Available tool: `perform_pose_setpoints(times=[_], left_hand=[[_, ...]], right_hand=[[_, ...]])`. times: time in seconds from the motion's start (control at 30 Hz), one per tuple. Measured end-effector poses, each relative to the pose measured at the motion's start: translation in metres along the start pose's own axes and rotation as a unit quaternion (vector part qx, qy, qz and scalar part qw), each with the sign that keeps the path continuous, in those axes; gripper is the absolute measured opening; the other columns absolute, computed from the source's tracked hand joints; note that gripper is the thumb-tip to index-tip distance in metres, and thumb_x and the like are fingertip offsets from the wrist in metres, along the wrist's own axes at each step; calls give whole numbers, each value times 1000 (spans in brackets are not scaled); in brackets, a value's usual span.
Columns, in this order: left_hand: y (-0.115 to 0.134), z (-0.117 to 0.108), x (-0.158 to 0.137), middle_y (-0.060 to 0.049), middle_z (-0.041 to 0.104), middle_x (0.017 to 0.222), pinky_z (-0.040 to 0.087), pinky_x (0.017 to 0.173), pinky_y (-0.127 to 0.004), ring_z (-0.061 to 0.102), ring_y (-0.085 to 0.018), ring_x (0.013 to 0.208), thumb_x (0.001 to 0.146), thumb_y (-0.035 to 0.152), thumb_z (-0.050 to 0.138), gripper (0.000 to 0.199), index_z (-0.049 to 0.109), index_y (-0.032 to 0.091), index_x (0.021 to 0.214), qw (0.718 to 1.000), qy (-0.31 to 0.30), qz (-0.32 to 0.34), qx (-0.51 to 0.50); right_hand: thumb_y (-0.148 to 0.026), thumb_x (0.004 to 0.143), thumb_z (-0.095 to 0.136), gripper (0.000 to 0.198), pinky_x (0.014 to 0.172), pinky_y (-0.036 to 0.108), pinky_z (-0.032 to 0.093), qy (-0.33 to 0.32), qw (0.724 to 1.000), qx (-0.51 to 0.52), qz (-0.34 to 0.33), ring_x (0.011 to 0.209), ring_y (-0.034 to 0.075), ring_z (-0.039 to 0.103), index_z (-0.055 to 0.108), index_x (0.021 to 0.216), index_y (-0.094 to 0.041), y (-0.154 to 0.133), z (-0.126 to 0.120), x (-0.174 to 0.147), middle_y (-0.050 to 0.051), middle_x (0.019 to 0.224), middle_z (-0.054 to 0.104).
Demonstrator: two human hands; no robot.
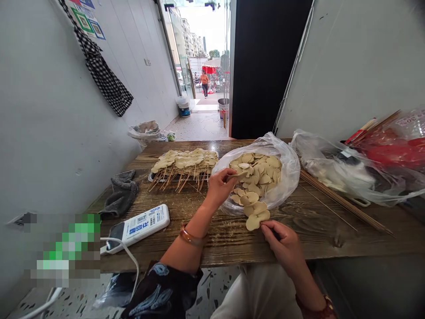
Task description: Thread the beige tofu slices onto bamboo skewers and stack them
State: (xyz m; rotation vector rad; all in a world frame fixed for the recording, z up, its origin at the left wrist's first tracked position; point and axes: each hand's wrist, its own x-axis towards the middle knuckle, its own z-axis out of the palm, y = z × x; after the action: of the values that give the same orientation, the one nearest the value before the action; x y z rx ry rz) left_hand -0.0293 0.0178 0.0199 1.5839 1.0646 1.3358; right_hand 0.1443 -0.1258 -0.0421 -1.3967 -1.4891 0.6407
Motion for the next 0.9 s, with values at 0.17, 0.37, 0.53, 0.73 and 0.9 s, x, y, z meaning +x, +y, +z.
perform_pose_setpoints(times=[0.17,0.37,0.53,0.73,0.9], left_hand=[[6,1,-2,1,59,66,34,56,-20,45,-9,59,65,18,69,5,68,17,71,1000,-9,14,16],[1,4,-4,2,55,61,33,52,-19,45,-8,56,66,27,71,16,66,15,75,994,-59,-52,-78],[-9,3,-1,3,53,59,32,48,-19,43,-6,51,60,29,76,25,63,14,75,975,-25,-116,-189],[-12,1,0,3,55,59,33,46,-18,45,-6,50,54,27,80,31,62,13,76,944,-38,-184,-271],[-12,1,0,2,55,59,33,45,-19,46,-6,49,56,31,81,32,62,13,75,940,-38,-186,-282]], right_hand=[[-36,89,52,27,64,25,46,8,1000,2,-6,70,17,62,72,81,-20,-2,1,0,3,75,69],[-36,90,52,27,62,24,47,27,999,-7,-18,66,16,61,71,81,-20,1,3,0,3,72,68],[-36,89,53,26,64,26,48,28,999,-16,-40,65,17,62,72,82,-21,2,2,-2,3,71,68],[-36,89,54,25,69,29,51,35,997,-38,-57,73,20,65,73,84,-21,6,4,-4,5,78,72],[-36,89,54,24,70,29,51,27,997,-44,-49,75,20,66,73,84,-21,9,5,-5,5,80,72]])
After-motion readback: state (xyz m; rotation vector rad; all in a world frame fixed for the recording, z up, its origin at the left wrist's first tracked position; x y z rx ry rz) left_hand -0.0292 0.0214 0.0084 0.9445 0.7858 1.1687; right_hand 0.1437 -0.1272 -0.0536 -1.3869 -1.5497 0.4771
